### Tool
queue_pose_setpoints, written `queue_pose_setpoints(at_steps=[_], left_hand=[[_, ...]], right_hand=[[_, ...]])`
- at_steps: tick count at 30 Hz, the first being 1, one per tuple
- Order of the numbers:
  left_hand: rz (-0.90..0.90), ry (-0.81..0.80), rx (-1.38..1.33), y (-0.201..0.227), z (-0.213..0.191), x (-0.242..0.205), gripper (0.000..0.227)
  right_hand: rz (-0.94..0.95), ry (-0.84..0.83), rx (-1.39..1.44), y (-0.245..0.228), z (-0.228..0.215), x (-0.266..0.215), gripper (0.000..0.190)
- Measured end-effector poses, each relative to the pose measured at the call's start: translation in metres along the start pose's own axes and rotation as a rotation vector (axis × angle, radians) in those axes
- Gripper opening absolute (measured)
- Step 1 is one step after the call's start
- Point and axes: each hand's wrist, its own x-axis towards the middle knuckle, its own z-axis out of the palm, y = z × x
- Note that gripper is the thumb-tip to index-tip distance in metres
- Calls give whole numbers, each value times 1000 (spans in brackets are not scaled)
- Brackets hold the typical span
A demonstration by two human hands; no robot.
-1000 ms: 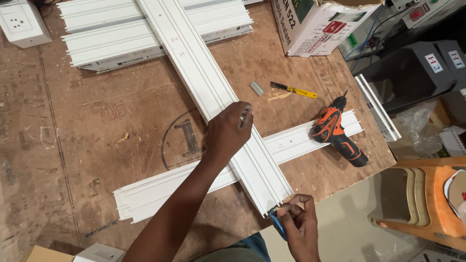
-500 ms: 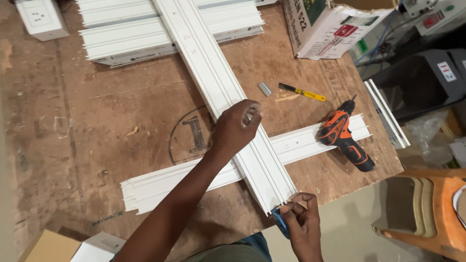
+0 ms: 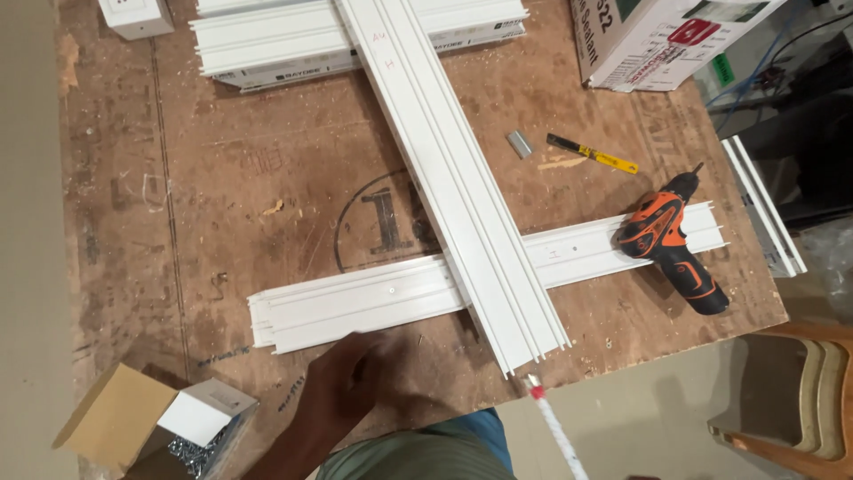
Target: Assembling uPVC window frame profiles by measuring, marking, and drilling them to attach brackets with screws.
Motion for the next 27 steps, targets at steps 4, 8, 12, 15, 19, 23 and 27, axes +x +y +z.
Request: queue_pose_setpoints(at_steps=[4, 8, 12, 15, 19, 23, 27], left_hand=[[-559, -204, -18, -18, 0, -31, 23], [-428, -184, 90, -38, 14, -43, 16], [-337, -168, 107, -42, 22, -38, 17], [-344, -170, 203, -47, 28, -37, 8], [-156, -210, 505, -50, 36, -40, 12], [-172, -319, 513, -41, 36, -36, 25], [73, -155, 336, -20, 29, -18, 38]], right_hand=[[-64, 85, -46, 1, -21, -3, 42], [-142, 159, -99, -11, -39, -1, 47], [-209, 222, -133, -68, -20, 0, 50], [95, 274, -239, -179, 64, 9, 55], [111, 116, -100, -248, 133, 32, 58], [114, 13, -58, -264, 164, 56, 54], [154, -1, -76, -266, 175, 65, 53]])
